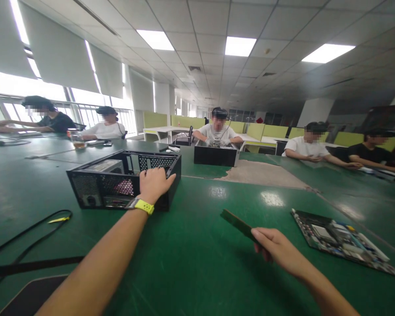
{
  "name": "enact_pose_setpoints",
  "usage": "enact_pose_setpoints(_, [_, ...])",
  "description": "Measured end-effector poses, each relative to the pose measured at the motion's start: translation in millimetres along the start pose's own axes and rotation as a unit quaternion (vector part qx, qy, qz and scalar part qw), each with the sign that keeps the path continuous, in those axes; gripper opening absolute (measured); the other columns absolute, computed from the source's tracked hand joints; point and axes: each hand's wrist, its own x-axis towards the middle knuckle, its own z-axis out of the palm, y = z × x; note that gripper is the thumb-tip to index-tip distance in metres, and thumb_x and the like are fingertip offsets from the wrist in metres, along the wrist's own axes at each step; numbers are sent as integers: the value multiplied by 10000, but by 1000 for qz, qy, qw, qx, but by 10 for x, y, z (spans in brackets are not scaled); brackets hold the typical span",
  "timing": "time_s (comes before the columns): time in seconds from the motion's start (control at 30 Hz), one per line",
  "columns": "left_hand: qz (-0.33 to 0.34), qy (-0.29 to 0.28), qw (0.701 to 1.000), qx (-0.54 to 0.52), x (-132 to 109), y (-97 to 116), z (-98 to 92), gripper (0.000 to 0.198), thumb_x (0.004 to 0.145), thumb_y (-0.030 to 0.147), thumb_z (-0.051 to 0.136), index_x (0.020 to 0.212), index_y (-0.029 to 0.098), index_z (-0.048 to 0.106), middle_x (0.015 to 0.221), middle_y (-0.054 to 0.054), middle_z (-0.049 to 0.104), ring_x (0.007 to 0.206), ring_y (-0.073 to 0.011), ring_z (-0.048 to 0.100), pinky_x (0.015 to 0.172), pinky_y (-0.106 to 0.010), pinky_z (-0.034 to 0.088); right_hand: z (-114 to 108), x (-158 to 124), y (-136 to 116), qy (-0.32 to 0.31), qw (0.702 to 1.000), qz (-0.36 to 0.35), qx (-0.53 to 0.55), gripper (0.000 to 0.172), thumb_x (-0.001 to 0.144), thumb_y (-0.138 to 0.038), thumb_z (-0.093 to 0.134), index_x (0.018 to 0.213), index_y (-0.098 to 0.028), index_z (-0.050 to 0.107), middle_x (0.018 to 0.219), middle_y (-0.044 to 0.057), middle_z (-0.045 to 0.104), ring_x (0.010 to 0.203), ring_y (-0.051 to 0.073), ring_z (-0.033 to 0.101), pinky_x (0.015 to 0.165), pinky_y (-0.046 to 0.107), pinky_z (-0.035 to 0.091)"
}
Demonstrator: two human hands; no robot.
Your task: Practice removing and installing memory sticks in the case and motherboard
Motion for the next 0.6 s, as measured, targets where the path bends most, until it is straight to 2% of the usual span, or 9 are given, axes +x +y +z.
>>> enact_pose_setpoints(0.07, [22, -50, 998, 16, 112, -63, 17, 382, 846, 423, 459, 871, 87, 639, 903, -175, 668, 910, -307, 609, 811, -386, 433, -14, 19, -6, 8, 1000, 4, 22, 513, 883, -597, 358, 654, -174, 536, 558, -34, 482, 482, 105, 473, 471, 217, 336])
enact_pose_setpoints(0.17, [38, -64, 997, 27, 126, -67, 13, 304, 839, 281, 432, 918, 62, 628, 935, -176, 667, 893, -282, 625, 741, -326, 444, -68, 67, 30, 22, 999, 21, 44, 516, 857, -620, 379, 657, -172, 539, 566, -28, 520, 459, 104, 483, 445, 218, 333])
enact_pose_setpoints(0.33, [47, -89, 994, 54, 45, 52, -89, 282, 754, 275, 491, 879, 81, 653, 890, -200, 682, 828, -312, 648, 668, -337, 483, -225, 146, 176, 78, 993, 61, 62, 475, 810, -617, 451, 752, -162, 576, 660, -2, 604, 466, 113, 531, 413, 217, 337])
enact_pose_setpoints(0.47, [107, -89, 989, 50, -220, 363, -265, 299, 755, 328, 483, 824, 117, 684, 834, -167, 695, 797, -298, 661, 667, -350, 506, -290, 148, 231, 136, 985, 68, 85, 489, 785, -598, 510, 924, -142, 623, 775, 44, 663, 516, 136, 576, 427, 233, 372])
enact_pose_setpoints(0.53, [161, -88, 982, 34, -467, 617, -416, 339, 765, 379, 479, 793, 124, 700, 809, -161, 699, 769, -298, 666, 657, -368, 517, -299, 121, 193, 176, 976, 65, 109, 506, 775, -584, 541, 985, -133, 639, 813, 66, 681, 539, 143, 581, 449, 246, 397])
enact_pose_setpoints(0.6, [226, -92, 970, 5, -761, 919, -611, 366, 773, 407, 476, 763, 128, 713, 783, -160, 702, 740, -303, 668, 640, -387, 525, -322, 74, 81, 218, 966, 63, 127, 503, 769, -577, 559, 962, -125, 664, 772, 74, 686, 559, 154, 584, 480, 257, 424])
